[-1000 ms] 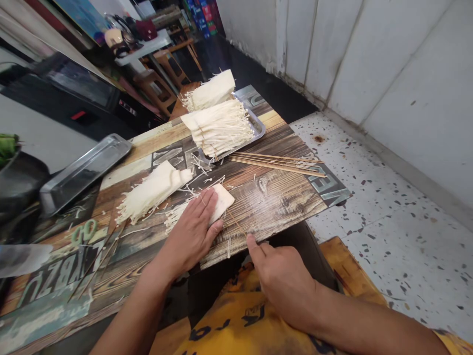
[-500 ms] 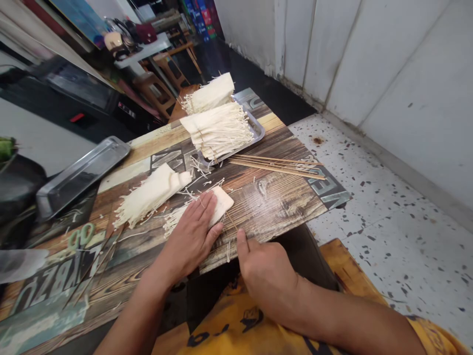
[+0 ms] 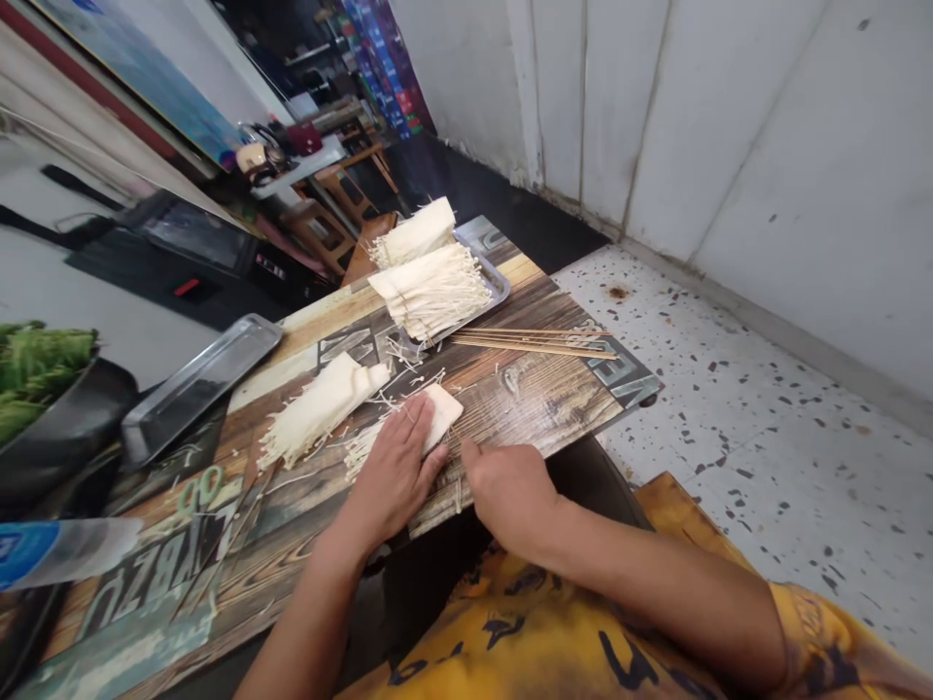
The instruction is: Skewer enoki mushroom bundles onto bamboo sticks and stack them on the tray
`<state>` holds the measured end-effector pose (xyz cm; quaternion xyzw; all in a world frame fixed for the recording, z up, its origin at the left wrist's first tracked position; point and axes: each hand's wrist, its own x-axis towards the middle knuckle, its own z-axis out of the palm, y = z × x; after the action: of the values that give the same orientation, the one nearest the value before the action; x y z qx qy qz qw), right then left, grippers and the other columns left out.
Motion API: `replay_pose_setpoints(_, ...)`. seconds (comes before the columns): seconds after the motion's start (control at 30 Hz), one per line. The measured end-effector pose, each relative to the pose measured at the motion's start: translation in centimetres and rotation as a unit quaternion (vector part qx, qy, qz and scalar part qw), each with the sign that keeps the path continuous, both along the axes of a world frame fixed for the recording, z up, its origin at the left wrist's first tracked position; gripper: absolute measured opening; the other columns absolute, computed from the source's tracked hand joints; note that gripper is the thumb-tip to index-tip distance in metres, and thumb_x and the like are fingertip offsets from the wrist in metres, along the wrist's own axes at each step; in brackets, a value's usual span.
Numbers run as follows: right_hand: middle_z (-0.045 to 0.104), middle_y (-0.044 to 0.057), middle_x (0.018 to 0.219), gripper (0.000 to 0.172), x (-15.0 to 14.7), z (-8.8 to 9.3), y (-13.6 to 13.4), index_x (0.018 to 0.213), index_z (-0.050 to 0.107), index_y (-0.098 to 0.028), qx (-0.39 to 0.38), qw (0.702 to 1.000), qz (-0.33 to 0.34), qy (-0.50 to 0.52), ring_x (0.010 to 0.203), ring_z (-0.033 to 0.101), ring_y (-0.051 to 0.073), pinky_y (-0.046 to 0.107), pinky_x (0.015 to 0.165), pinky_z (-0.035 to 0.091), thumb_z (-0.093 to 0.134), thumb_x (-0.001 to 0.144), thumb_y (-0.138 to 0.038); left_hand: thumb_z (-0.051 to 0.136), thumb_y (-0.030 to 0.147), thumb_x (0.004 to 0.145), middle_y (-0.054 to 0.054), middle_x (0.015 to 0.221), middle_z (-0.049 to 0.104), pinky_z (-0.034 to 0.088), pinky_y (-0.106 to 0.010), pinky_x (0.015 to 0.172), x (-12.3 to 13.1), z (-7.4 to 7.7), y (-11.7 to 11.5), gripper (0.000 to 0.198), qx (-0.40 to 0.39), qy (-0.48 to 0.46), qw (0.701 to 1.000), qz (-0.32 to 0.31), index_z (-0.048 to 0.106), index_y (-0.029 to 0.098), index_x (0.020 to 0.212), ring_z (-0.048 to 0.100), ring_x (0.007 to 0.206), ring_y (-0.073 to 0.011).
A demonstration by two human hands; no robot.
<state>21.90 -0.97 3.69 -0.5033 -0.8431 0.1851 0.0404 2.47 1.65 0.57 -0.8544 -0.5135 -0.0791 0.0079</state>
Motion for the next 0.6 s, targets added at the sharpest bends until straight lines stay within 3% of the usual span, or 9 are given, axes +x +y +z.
replay_pose_setpoints(0.17, 0.072, 0.009, 0.083, 0.034, 1.4, -0.8, -0.5, 0.117, 0.062, -0.012, -0.032, 0.987, -0.044, 0.153, 0.071, 0.066, 0.018, 0.027, 0.066, 0.043, 0.043, 0.089, -0.015, 0.028, 0.045, 0.098, -0.022, 0.151, 0.032, 0.025, -0.05, 0.115, -0.1, 0.3, -0.7, 0.064, 0.032, -0.013, 0.999, 0.01, 0.023, 0.005, 0.147, 0.025, 0.143, -0.028)
replay_pose_setpoints(0.3, 0.065, 0.001, 0.062, 0.031, 0.9, -1.2, 0.0, 0.108, 0.066, -0.011, -0.079, 0.955, -0.077, 0.276, 0.053, 0.055, 0.013, 0.024, 0.056, 0.04, 0.046, 0.085, -0.017, 0.032, 0.044, 0.098, -0.022, 0.149, 0.036, 0.021, -0.054, 0.115, -0.5, 0.6, -1.7, 0.062, 0.045, -0.02, 0.997, 0.053, 0.026, 0.007, 0.147, 0.027, 0.142, -0.03)
replay_pose_setpoints(0.4, 0.055, -0.003, 0.05, 0.03, -0.1, -0.9, -0.2, 0.104, 0.066, -0.009, -0.062, 0.937, -0.081, 0.334, 0.045, 0.046, 0.012, 0.023, 0.049, 0.036, 0.045, 0.084, -0.018, 0.034, 0.042, 0.098, -0.019, 0.151, 0.034, 0.02, -0.054, 0.116, -1.2, 1.0, -2.5, 0.061, 0.006, -0.059, 0.997, 0.052, 0.02, 0.013, 0.15, 0.026, 0.143, -0.0282)
replay_pose_setpoints(0.53, 0.059, -0.002, 0.055, 0.033, -1.9, -0.1, -1.5, 0.11, 0.063, -0.011, 0.04, 0.918, -0.002, 0.395, 0.045, 0.049, 0.011, 0.023, 0.05, 0.037, 0.042, 0.086, -0.019, 0.045, 0.04, 0.094, -0.017, 0.158, 0.016, 0.022, -0.049, 0.116, -1.6, 2.2, -3.9, 0.075, 0.03, -0.18, 0.976, 0.115, 0.003, 0.017, 0.152, 0.017, 0.145, -0.0267)
replay_pose_setpoints(0.6, 0.066, 0.002, 0.065, 0.034, -3.2, 0.3, -2.2, 0.115, 0.06, -0.011, 0.083, 0.914, 0.068, 0.391, 0.049, 0.054, 0.012, 0.024, 0.052, 0.039, 0.04, 0.088, -0.018, 0.05, 0.042, 0.091, -0.02, 0.155, 0.025, 0.031, -0.046, 0.113, -1.4, 2.6, -4.5, 0.081, 0.082, -0.253, 0.945, 0.191, 0.005, 0.014, 0.152, 0.028, 0.142, -0.028)
